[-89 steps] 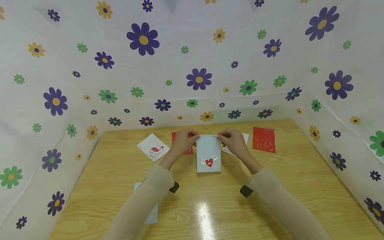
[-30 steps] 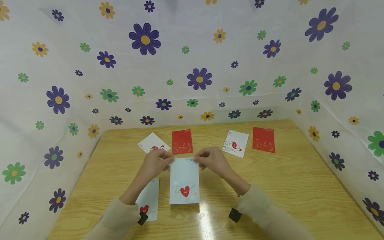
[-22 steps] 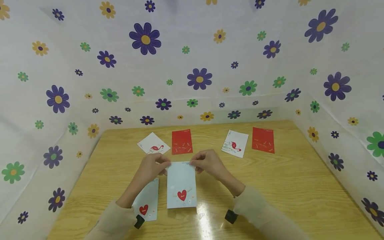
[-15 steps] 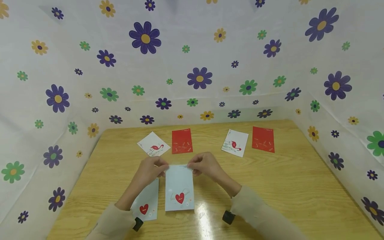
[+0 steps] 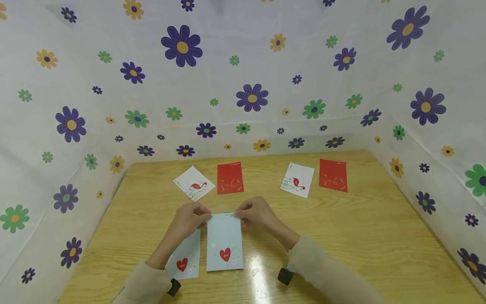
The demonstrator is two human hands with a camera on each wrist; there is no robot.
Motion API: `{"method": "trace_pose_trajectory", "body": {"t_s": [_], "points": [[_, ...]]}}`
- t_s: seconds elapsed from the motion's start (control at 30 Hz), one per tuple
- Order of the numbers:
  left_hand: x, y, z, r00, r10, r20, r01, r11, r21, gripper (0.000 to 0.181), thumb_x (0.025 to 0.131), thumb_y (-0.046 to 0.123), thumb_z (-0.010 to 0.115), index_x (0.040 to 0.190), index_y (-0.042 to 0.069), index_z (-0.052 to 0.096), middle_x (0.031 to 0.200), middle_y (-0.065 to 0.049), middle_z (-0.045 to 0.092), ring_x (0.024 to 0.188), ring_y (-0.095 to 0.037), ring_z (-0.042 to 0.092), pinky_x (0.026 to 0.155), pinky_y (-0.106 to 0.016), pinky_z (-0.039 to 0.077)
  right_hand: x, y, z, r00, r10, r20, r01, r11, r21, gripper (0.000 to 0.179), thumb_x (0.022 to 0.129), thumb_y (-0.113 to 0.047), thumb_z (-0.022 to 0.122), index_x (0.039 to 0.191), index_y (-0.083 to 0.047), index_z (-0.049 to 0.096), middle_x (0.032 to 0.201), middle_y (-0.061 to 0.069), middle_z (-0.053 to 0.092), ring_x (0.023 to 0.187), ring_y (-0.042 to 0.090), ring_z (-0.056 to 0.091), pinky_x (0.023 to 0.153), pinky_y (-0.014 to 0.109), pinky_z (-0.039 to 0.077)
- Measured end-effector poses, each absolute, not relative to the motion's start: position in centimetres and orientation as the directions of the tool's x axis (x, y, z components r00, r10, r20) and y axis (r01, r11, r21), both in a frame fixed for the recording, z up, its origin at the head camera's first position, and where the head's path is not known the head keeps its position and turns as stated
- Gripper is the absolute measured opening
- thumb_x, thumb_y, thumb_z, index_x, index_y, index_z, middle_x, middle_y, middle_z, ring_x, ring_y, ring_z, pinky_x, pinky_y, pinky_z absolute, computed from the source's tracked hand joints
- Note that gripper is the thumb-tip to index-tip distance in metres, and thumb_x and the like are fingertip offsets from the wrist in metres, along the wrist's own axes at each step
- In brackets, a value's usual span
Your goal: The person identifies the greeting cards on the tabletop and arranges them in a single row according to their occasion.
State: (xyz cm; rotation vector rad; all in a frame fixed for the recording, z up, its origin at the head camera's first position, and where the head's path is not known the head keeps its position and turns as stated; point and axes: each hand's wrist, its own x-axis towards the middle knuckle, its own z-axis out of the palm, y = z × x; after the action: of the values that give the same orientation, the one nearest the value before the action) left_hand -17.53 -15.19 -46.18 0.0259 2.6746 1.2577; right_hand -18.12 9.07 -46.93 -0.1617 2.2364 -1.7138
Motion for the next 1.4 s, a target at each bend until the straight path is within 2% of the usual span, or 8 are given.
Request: {"method": "trace_pose_trajectory", "body": {"t_s": [0.3, 0.53, 0.67, 0.97, 1.17, 1.4], "points": [[-17.8, -15.4, -47.2, -0.984, 0.092, -0.153, -0.048, 0.691, 0.722, 0.005, 0.094, 0.011, 0.077, 0.094, 0.006, 0.075, 0.074, -0.001, 0.066, 0.069, -0.017, 0.059, 0.064, -0.029, 0.049, -18.3, 8.2, -48.1, -0.957, -0.253, -0.142, 0.042, 0.366, -0.93, 0.004, 0.091, -0.004, 0.078, 0.091, 0.0, 0.077, 0.076, 0.004, 0.07, 0.061, 0.014, 0.063, 0.059, 0.026, 0.057], [-17.9, -15.7, -48.3, -0.988, 0.079, -0.134, -0.032, 0.74, 0.672, 0.004, 0.094, 0.012, 0.077, 0.09, 0.01, 0.077, 0.081, 0.002, 0.068, 0.076, -0.017, 0.058, 0.069, -0.03, 0.049, -18.3, 7.4, -49.1, -0.964, -0.264, -0.016, -0.113, 0.467, -0.877, 0.005, 0.089, -0.004, 0.079, 0.085, -0.002, 0.077, 0.076, -0.001, 0.069, 0.062, 0.009, 0.055, 0.055, 0.021, 0.046], [-17.8, -15.7, -48.6, -0.99, 0.078, -0.119, -0.02, 0.753, 0.658, 0.006, 0.094, 0.013, 0.077, 0.09, 0.009, 0.077, 0.084, 0.002, 0.07, 0.078, -0.017, 0.058, 0.071, -0.031, 0.049, -18.4, 7.1, -49.6, -0.965, -0.262, 0.001, -0.143, 0.525, -0.839, 0.007, 0.09, -0.007, 0.079, 0.083, -0.006, 0.077, 0.073, -0.003, 0.067, 0.06, 0.007, 0.052, 0.053, 0.02, 0.043], [-18.1, -15.8, -48.9, -0.988, 0.064, -0.14, -0.04, 0.771, 0.635, 0.004, 0.093, 0.013, 0.077, 0.091, 0.01, 0.078, 0.084, 0.002, 0.07, 0.079, -0.017, 0.058, 0.073, -0.033, 0.051, -18.5, 6.7, -49.8, -0.964, -0.263, 0.038, -0.196, 0.607, -0.77, 0.008, 0.088, -0.01, 0.081, 0.081, -0.008, 0.078, 0.078, -0.004, 0.071, 0.068, 0.008, 0.055, 0.058, 0.022, 0.046], [-18.1, -15.7, -49.0, -0.988, 0.068, -0.136, -0.031, 0.784, 0.62, 0.006, 0.093, 0.015, 0.079, 0.09, 0.01, 0.079, 0.083, 0.004, 0.071, 0.078, -0.017, 0.059, 0.075, -0.035, 0.052, -18.5, 6.4, -49.9, -0.965, -0.261, 0.039, -0.205, 0.651, -0.731, 0.009, 0.088, -0.01, 0.081, 0.08, -0.009, 0.077, 0.077, -0.004, 0.07, 0.069, 0.008, 0.055, 0.059, 0.023, 0.047], [-18.0, -15.7, -48.8, -0.988, 0.077, -0.131, -0.018, 0.797, 0.603, 0.006, 0.093, 0.014, 0.078, 0.089, 0.009, 0.079, 0.082, 0.003, 0.07, 0.076, -0.017, 0.058, 0.072, -0.034, 0.05, -18.6, 6.3, -50.2, -0.957, -0.287, 0.041, -0.227, 0.653, -0.723, 0.009, 0.088, -0.009, 0.082, 0.081, -0.007, 0.076, 0.075, -0.002, 0.07, 0.064, 0.008, 0.055, 0.054, 0.022, 0.045]]}}
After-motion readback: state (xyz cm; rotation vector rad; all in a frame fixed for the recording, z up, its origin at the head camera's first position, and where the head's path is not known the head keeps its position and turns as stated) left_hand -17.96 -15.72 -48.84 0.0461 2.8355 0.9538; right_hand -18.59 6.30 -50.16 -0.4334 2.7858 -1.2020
